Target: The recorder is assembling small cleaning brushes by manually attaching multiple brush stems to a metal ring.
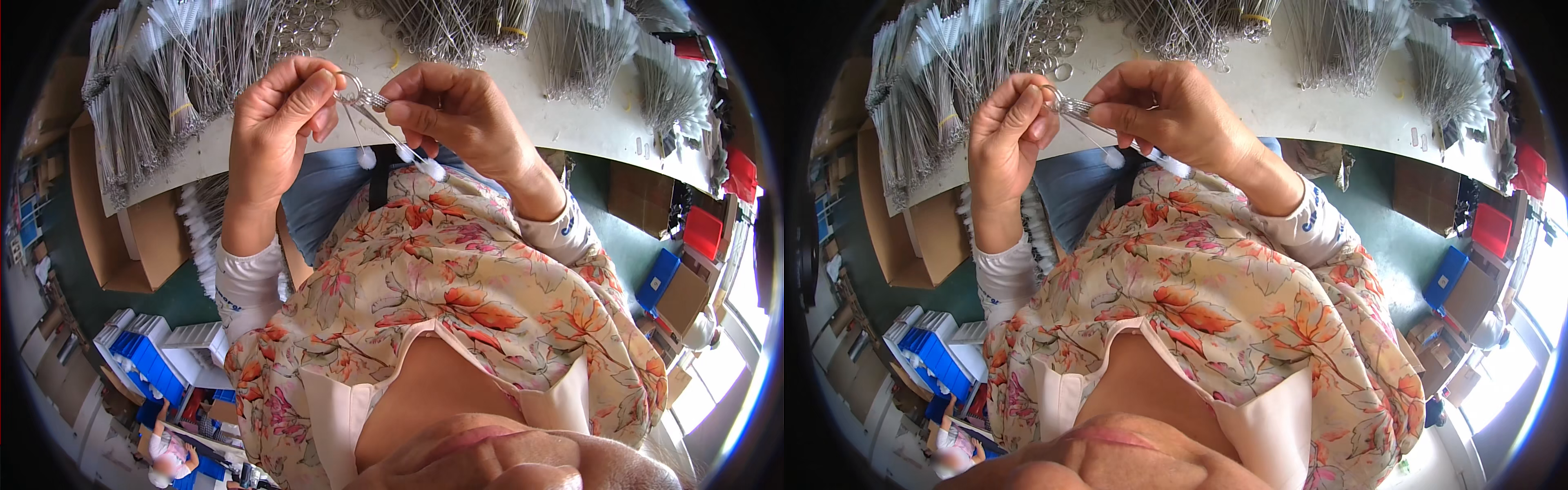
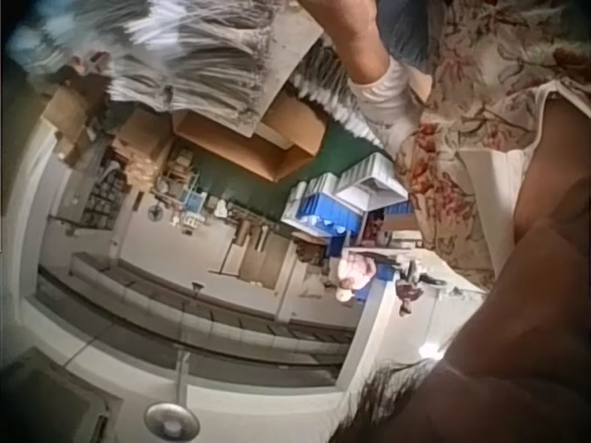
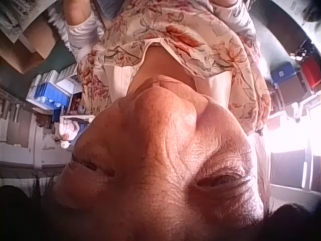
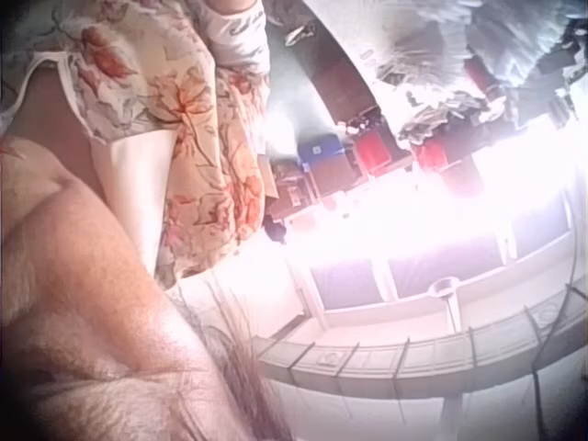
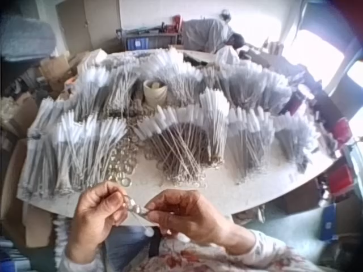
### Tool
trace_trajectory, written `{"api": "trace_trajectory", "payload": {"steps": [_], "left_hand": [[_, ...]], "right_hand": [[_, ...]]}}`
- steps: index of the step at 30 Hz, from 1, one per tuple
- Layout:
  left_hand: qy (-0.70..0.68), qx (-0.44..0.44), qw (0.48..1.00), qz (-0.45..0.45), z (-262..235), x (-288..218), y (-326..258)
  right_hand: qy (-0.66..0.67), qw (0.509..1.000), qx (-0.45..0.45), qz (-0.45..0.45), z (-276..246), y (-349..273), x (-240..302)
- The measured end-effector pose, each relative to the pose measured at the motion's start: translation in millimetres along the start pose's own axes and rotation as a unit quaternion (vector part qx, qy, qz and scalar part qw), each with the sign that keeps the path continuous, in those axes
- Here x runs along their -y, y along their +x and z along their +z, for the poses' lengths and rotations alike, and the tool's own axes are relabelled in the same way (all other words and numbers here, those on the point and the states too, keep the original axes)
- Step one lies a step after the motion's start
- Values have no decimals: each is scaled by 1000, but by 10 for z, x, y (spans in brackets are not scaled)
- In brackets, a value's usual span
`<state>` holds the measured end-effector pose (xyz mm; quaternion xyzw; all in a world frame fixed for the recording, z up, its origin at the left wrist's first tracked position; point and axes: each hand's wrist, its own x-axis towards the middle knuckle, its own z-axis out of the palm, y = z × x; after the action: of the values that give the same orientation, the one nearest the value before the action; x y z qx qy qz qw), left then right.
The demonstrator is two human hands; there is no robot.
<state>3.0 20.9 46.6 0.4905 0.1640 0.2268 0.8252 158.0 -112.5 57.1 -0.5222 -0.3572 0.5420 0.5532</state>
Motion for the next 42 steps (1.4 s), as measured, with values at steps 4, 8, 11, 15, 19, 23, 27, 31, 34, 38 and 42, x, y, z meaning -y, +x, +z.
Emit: {"api": "trace_trajectory", "payload": {"steps": [4,8,11,15,19,23,27,31,34,38,42], "left_hand": [[338,-10,938,77,25,-62,-32],[521,40,803,286,-36,-143,31],[94,-15,994,55,-81,-101,-55],[145,-1,989,-23,-76,-149,-111],[444,-9,878,176,-60,-243,-147],[80,-52,985,145,-44,-164,-111],[-30,-72,987,142,56,-103,-134],[51,-16,962,268,250,-353,-100],[211,86,924,306,625,-510,-341],[514,239,720,400,740,-367,-602],[621,235,604,441,435,148,-649]], "right_hand": [[-62,998,-3,-16,-12,72,46],[-82,995,23,-53,9,172,34],[-62,997,42,-28,31,181,72],[-10,999,30,-16,77,191,-101],[-16,998,30,-56,157,245,-69],[94,989,12,-113,386,269,-195],[-118,944,-111,-289,427,358,-429],[14,985,168,-24,213,79,-122],[180,953,227,91,383,23,20],[402,883,201,139,465,121,134],[356,888,283,70,362,270,-33]]}}
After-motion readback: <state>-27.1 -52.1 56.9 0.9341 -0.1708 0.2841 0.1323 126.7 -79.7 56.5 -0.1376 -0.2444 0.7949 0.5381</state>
